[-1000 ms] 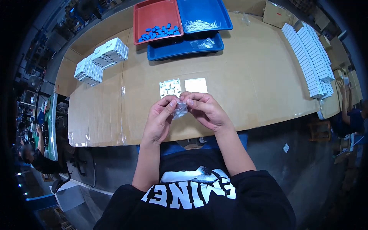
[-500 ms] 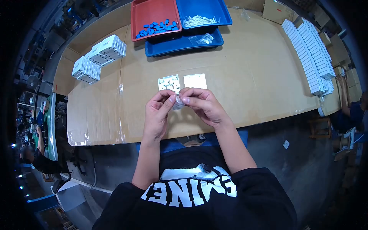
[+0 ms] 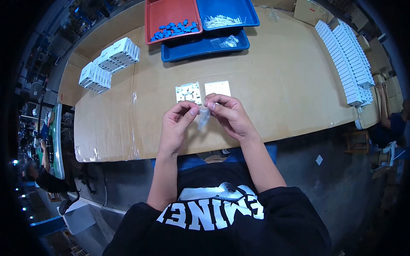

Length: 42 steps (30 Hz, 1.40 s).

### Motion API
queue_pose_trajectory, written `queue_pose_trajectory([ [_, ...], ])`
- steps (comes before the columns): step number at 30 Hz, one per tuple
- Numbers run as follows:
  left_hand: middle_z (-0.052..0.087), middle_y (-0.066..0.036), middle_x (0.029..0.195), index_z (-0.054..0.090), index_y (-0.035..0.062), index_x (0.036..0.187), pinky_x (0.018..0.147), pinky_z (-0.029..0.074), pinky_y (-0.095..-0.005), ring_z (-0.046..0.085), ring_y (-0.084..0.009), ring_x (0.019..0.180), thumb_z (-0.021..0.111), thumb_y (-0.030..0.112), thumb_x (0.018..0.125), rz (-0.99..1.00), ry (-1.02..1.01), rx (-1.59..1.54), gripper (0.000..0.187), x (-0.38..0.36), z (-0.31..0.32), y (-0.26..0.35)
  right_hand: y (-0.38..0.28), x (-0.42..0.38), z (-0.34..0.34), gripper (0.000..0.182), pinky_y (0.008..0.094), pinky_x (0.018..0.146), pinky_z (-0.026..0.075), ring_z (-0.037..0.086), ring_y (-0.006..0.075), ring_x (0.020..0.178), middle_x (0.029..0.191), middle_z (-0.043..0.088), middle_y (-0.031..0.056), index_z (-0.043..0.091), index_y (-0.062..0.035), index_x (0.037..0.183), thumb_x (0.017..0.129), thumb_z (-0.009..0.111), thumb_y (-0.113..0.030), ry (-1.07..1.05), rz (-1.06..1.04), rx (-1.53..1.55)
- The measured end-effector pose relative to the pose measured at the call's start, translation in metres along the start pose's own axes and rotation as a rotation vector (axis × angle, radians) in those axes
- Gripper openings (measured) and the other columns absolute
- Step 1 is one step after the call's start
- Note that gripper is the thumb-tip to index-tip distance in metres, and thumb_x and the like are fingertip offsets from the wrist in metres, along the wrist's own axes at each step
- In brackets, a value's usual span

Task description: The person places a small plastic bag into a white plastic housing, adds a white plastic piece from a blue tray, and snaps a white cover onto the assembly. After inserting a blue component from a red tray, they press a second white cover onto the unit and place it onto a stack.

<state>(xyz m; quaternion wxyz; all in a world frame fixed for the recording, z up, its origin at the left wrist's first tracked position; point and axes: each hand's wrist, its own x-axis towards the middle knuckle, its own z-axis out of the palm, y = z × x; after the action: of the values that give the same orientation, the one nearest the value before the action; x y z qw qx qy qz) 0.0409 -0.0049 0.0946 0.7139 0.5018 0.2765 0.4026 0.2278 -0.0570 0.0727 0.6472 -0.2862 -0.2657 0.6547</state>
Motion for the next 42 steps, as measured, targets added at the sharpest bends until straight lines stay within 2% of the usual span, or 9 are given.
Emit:
queue_pose_trajectory([
  [4, 0.069, 0.0, 0.1, 0.07, 0.0019, 0.108, 0.087, 0.047, -0.0234, 0.061, -0.0073, 0.092, 0.071, 0.011, 0.099, -0.014, 0.09, -0.042, 0.012, 0.002, -0.002, -0.003, -0.001, -0.003, 0.001, 0.007, 0.0259, 0.088, 0.046, 0.058, 0.0098, 0.099, 0.11, 0.063, 0.0034, 0.073, -0.0016, 0.098, 0.093, 0.074, -0.006, -0.123, 0.055, -0.068],
  [12, 0.067, 0.0, 0.098, 0.069, 0.0021, 0.106, 0.086, 0.047, -0.0231, 0.059, -0.0067, 0.092, 0.071, 0.012, 0.1, 0.061, 0.003, 0.038, 0.012, 0.0, 0.002, -0.003, -0.002, -0.004, -0.004, 0.006, 0.0272, 0.093, 0.046, 0.059, 0.0139, 0.104, 0.107, 0.062, 0.0046, 0.072, -0.002, 0.096, 0.09, 0.074, -0.004, -0.284, 0.029, -0.032],
  [16, 0.067, 0.001, 0.097, 0.069, 0.0021, 0.106, 0.085, 0.047, -0.0232, 0.059, -0.0061, 0.092, 0.07, 0.015, 0.101, -0.043, -0.071, 0.038, 0.014, 0.0, 0.002, 0.001, -0.003, -0.004, -0.003, 0.006, 0.0278, 0.092, 0.046, 0.059, 0.0138, 0.103, 0.107, 0.063, 0.0049, 0.072, -0.0023, 0.097, 0.092, 0.074, -0.005, -0.267, 0.039, 0.003],
  [20, 0.068, 0.001, 0.097, 0.069, 0.0015, 0.106, 0.086, 0.048, -0.0237, 0.06, -0.0064, 0.093, 0.071, 0.015, 0.101, -0.045, -0.046, -0.058, 0.014, -0.003, 0.005, -0.001, -0.002, -0.002, 0.0, 0.006, 0.0289, 0.092, 0.047, 0.06, 0.0134, 0.102, 0.106, 0.064, 0.0044, 0.072, -0.0025, 0.098, 0.095, 0.072, -0.008, -0.18, 0.02, -0.02],
  [27, 0.067, -0.001, 0.103, 0.07, 0.0022, 0.103, 0.087, 0.048, -0.0254, 0.059, -0.0084, 0.096, 0.071, 0.01, 0.099, 0.014, -0.134, 0.054, 0.009, -0.003, 0.008, 0.003, 0.002, 0.0, -0.002, 0.007, 0.0303, 0.091, 0.049, 0.062, 0.0133, 0.1, 0.105, 0.066, 0.0039, 0.072, -0.0022, 0.099, 0.097, 0.071, -0.009, -0.018, -0.01, -0.014],
  [31, 0.068, -0.004, 0.101, 0.072, -0.0001, 0.102, 0.091, 0.049, -0.0275, 0.063, -0.012, 0.097, 0.073, 0.008, 0.096, 0.121, -0.148, 0.054, 0.01, -0.001, 0.005, 0.001, 0.005, 0.001, -0.001, 0.007, 0.0304, 0.091, 0.05, 0.063, 0.0135, 0.099, 0.104, 0.066, 0.0041, 0.072, -0.0019, 0.099, 0.097, 0.07, -0.008, -0.017, -0.052, -0.064],
  [35, 0.066, -0.003, 0.099, 0.071, 0.0005, 0.101, 0.092, 0.048, -0.0274, 0.062, -0.0114, 0.097, 0.073, 0.007, 0.096, 0.119, -0.177, 0.11, 0.009, -0.001, 0.003, 0.001, 0.003, 0.001, 0.0, 0.006, 0.0304, 0.092, 0.05, 0.063, 0.0137, 0.1, 0.106, 0.065, 0.0044, 0.072, -0.0017, 0.099, 0.097, 0.069, -0.006, -0.065, -0.051, -0.051],
  [38, 0.065, -0.001, 0.098, 0.07, 0.0011, 0.101, 0.089, 0.047, -0.0256, 0.06, -0.0092, 0.094, 0.072, 0.009, 0.097, 0.058, -0.148, -0.01, 0.009, -0.002, 0.002, 0.002, 0.001, 0.0, -0.002, 0.006, 0.0311, 0.094, 0.049, 0.062, 0.0143, 0.102, 0.107, 0.065, 0.0047, 0.072, -0.0021, 0.099, 0.096, 0.069, -0.007, -0.116, -0.022, 0.004],
  [42, 0.064, 0.001, 0.098, 0.069, 0.0017, 0.103, 0.085, 0.045, -0.0234, 0.056, -0.0063, 0.092, 0.071, 0.012, 0.1, 0.023, -0.023, -0.002, 0.011, 0.001, -0.002, -0.003, 0.0, -0.002, -0.007, 0.008, 0.0318, 0.097, 0.046, 0.059, 0.0152, 0.107, 0.109, 0.063, 0.0054, 0.071, -0.003, 0.099, 0.096, 0.071, -0.01, -0.241, 0.021, 0.075],
])
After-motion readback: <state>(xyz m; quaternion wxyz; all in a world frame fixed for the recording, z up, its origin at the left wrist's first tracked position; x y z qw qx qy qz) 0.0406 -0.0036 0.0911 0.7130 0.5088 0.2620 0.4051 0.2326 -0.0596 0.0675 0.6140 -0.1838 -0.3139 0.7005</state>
